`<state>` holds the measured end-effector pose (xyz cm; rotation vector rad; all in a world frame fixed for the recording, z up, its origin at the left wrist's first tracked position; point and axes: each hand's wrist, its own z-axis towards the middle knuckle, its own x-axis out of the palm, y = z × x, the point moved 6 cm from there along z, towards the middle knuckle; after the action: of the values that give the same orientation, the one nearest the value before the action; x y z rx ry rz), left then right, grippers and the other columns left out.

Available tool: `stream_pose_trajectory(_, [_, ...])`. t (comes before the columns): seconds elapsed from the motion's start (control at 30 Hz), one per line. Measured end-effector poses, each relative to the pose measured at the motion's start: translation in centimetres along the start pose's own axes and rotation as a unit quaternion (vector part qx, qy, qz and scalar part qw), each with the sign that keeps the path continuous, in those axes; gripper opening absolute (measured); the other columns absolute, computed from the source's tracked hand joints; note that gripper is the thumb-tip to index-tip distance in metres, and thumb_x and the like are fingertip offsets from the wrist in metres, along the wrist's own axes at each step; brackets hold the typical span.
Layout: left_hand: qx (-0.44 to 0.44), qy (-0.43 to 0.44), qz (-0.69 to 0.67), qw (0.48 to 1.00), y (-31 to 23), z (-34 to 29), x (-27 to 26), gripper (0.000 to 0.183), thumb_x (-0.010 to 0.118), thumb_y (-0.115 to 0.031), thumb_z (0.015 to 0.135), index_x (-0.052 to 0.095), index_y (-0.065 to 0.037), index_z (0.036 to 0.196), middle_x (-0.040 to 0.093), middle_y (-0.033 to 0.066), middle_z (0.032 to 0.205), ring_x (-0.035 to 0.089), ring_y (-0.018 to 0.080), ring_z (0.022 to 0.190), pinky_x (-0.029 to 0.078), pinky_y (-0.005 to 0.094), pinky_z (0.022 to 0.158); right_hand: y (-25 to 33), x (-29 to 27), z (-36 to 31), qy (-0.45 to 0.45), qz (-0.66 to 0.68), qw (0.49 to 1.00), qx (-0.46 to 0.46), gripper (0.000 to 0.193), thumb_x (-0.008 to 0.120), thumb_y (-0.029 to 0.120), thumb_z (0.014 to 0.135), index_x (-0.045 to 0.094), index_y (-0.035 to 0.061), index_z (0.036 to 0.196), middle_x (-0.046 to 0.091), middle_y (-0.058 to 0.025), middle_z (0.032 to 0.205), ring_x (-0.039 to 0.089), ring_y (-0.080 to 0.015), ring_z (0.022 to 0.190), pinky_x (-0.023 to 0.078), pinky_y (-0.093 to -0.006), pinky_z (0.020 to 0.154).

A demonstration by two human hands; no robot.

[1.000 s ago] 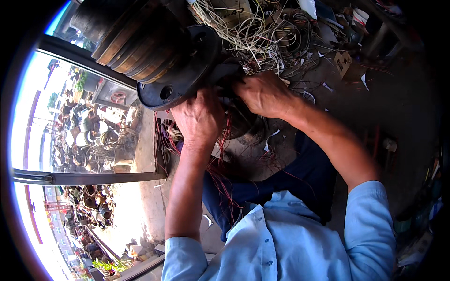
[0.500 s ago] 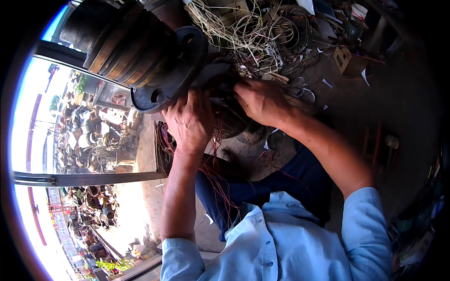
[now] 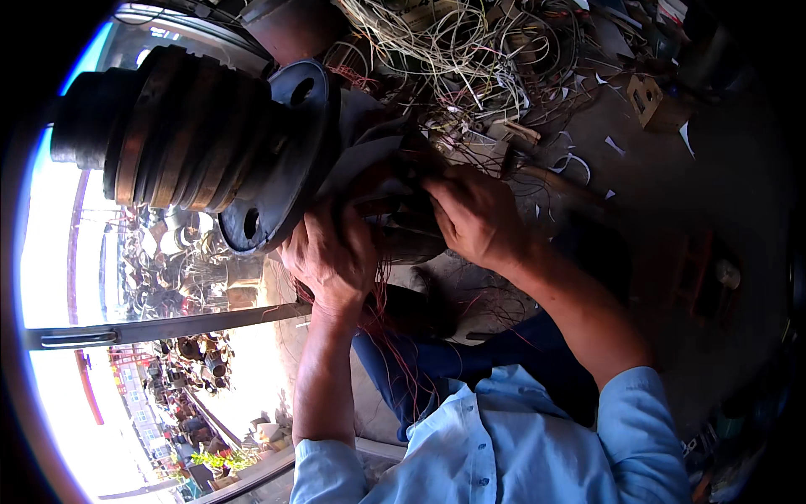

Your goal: The person rewinds a motor stator by hand, inserting coils of copper wire into slots and pressing white insulation paper strips over them to secure the wiring.

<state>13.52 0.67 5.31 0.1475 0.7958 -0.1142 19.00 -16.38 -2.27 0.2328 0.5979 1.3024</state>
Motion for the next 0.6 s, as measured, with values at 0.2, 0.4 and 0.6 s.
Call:
stream_pose_trajectory(0.2, [0.02,-0.026,0.009,0.999,-0.2,-0.2,0.2,0.025,0.058,-0.02,0.095,0.069,-0.003,0.11,0.069,0.0185,0.101,0.063,0.0405,0.094,0.045,0.0489,0.087,2.8,-0.7,-0.6,-0.03,0.037,0.996,-0.076,0.033,0.065,0.016,0.089,0.067,-0.0007,0.117,0.066,-0.0135,0.109,0.066,-0.0301,0.098,0.053,-0.0442,0.093])
stream_pose_trajectory(0.4, [0.018,-0.021,0.015,1.0,-0.4,0.0,0.2,0.023,0.056,-0.018,0.095,0.066,-0.002,0.108,0.066,0.0204,0.1,0.061,0.042,0.094,0.044,0.0503,0.087,2.0,-0.6,1.9,-0.027,-0.098,0.995,-0.025,0.037,0.067,0.012,0.086,0.066,0.0007,0.12,0.064,-0.0138,0.122,0.063,-0.0305,0.11,0.05,-0.0442,0.092])
stream_pose_trajectory(0.6, [0.008,-0.025,0.01,1.0,-0.4,0.0,-0.1,0.028,0.062,-0.018,0.089,0.066,-0.002,0.112,0.066,0.022,0.106,0.062,0.0437,0.1,0.043,0.0539,0.093,1.5,-0.3,4.0,0.062,-0.271,0.961,0.001,0.036,0.066,0.02,0.085,0.067,0.0048,0.117,0.059,-0.0081,0.107,0.057,-0.0241,0.097,0.047,-0.04,0.08])
